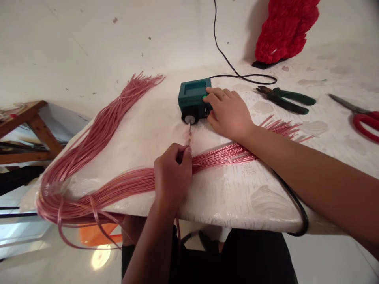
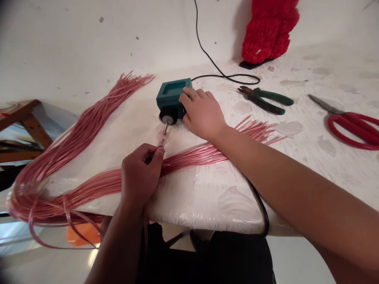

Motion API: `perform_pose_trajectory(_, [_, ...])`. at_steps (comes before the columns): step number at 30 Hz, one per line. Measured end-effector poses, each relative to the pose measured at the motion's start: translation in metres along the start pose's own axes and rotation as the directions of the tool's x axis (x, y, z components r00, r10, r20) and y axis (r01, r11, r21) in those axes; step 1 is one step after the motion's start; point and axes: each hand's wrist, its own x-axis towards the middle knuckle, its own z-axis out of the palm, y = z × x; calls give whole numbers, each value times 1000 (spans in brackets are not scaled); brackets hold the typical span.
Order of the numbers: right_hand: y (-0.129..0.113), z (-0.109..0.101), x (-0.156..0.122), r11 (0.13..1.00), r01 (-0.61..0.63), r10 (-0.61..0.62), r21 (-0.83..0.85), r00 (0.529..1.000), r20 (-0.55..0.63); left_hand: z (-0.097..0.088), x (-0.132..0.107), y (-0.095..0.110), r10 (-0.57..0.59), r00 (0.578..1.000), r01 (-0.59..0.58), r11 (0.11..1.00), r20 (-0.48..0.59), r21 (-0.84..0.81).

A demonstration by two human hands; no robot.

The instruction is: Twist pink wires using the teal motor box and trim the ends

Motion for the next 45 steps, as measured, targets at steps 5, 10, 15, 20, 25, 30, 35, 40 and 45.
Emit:
perform_pose_trajectory(5, [-2, -1, 0, 1000, -13, 13, 22, 1000, -3, 0, 0, 1, -4, 1000, 3, 1000, -7, -11])
perform_pose_trajectory(10, [-3, -1, 0, 1000, -30, 30, 5, 1000, -2, -1, 0, 3, -14, 1000, 14, 999, 4, -29])
perform_pose_trajectory(15, [-3, 0, 1, 999, -34, 34, 13, 999, -12, -4, 0, 1, -17, 1000, 18, 1000, 23, -21])
perform_pose_trajectory(20, [-3, 0, 1, 999, -39, 39, 26, 999, -13, -9, -1, -1, -30, 999, 31, 999, 32, -12])
perform_pose_trajectory(25, [-2, 1, 1, 999, -30, 31, 36, 999, -26, -13, -4, 0, -35, 998, 37, 999, 60, -26])
perform_pose_trajectory(30, [-1, 2, 0, 999, -21, 23, 44, 999, -35, -16, -9, 0, -31, 997, 33, 999, 65, -26])
perform_pose_trajectory(35, [0, 3, 0, 999, -21, 22, 40, 999, -25, -17, -12, 1, -25, 998, 28, 998, 55, -55])
perform_pose_trajectory(40, [0, -1, -1, 999, -3, 5, 32, 998, -66, -16, -14, 0, -23, 999, 26, 995, 24, -95])
perform_pose_trajectory(45, [-15, -13, -3, 955, 294, -295, 43, 955, 32, -17, -15, -5, -23, 998, 28, 995, 51, -98])
